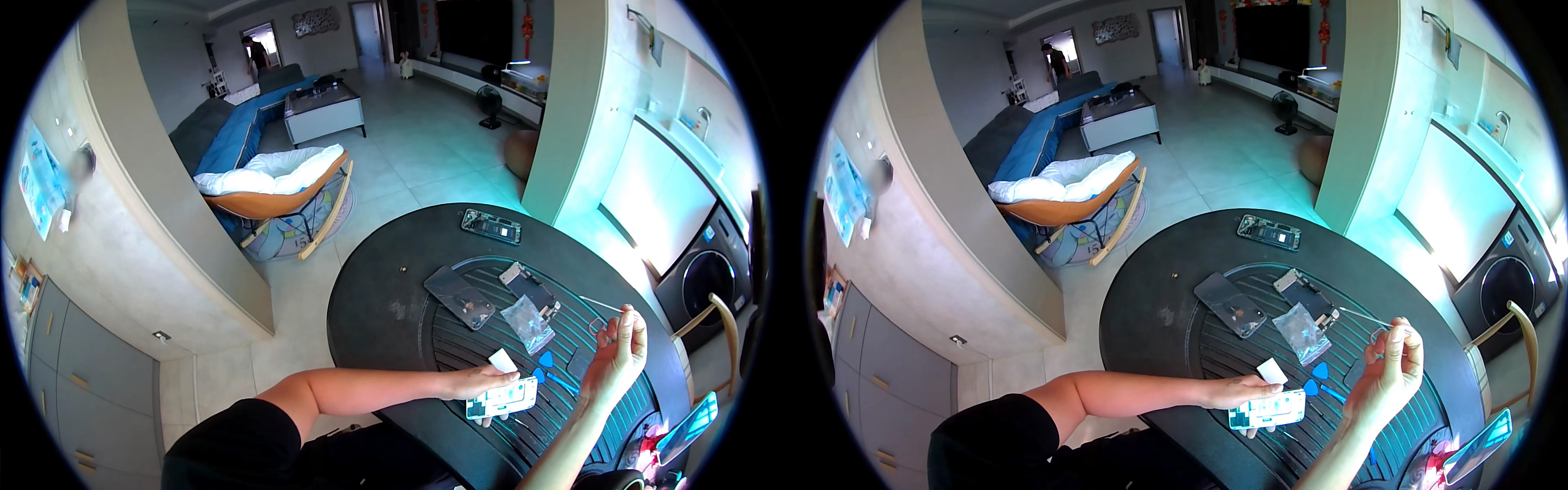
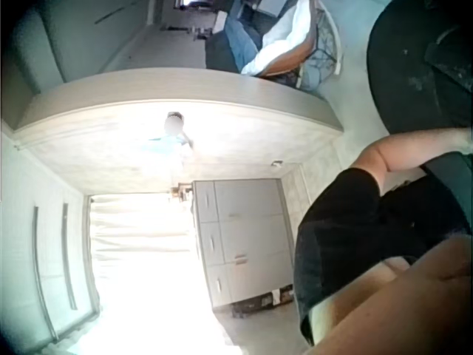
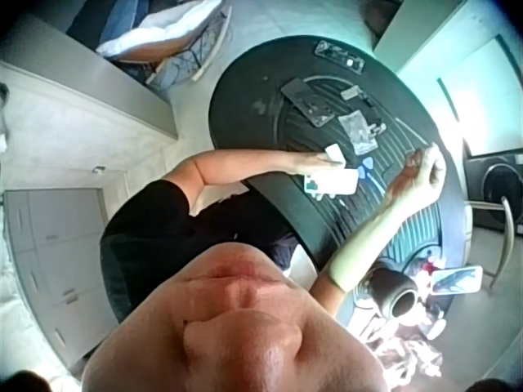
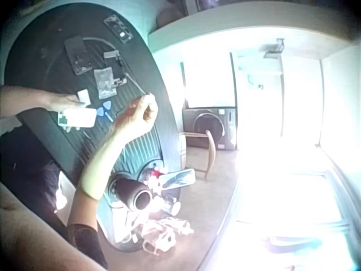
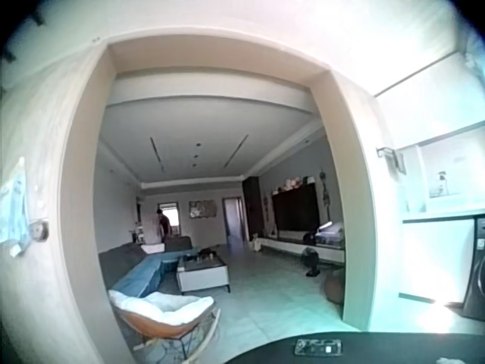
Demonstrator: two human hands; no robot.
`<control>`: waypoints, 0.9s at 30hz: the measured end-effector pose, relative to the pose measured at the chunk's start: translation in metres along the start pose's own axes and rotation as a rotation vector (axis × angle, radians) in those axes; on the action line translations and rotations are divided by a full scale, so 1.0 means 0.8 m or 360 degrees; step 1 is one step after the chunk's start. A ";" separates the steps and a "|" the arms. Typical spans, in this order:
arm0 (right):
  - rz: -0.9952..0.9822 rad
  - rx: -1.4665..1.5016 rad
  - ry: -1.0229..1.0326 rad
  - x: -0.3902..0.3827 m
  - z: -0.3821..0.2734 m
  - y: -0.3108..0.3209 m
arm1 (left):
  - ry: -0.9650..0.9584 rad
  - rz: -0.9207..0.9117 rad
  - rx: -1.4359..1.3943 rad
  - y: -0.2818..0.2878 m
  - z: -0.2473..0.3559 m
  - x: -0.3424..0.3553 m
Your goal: The person disassembles a white smartphone using a screwdriver and plastic pry tools, removes the battery, and reassembles the device. The person handles the phone, battery, and tools on a round table.
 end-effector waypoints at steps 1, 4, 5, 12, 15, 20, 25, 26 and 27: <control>-0.0031 -0.0018 0.0003 0.001 -0.003 -0.003 | -0.0023 0.0026 0.0018 0.001 0.004 0.000; -0.0096 -0.0064 0.0023 0.001 -0.013 -0.009 | -0.0095 0.0077 -0.0029 -0.002 0.006 0.007; -0.0116 -0.0044 -0.0009 -0.003 -0.003 -0.013 | -0.0210 0.0117 -0.0140 0.003 0.001 0.004; -0.0286 0.0007 -0.0124 -0.004 -0.007 -0.019 | -0.0797 0.0417 0.0225 0.016 0.060 -0.022; -0.0321 -0.0026 -0.0167 -0.009 -0.001 -0.027 | -0.0975 0.0582 0.0460 0.017 0.077 -0.033; -0.0400 -0.0057 -0.0176 -0.025 0.009 -0.035 | -0.1042 0.0803 0.0618 0.027 0.079 -0.047; -0.0469 0.0023 -0.0143 -0.033 0.005 -0.042 | -0.1096 0.1014 0.0661 0.032 0.087 -0.058; -0.0520 0.0037 -0.0140 -0.035 0.006 -0.045 | -0.1117 0.1042 0.0588 0.033 0.089 -0.061; -0.0541 -0.0002 -0.0136 -0.038 0.005 -0.048 | -0.1137 0.1071 0.0516 0.033 0.091 -0.064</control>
Point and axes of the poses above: each hand's wrist, its own x-axis towards the middle knuckle, its own y-axis out of the back of the hand, z = x × y, the point moved 7 cm from there along x, towards the middle knuckle, and after that the axes turned 11 degrees about x, right-handed, at the moved point
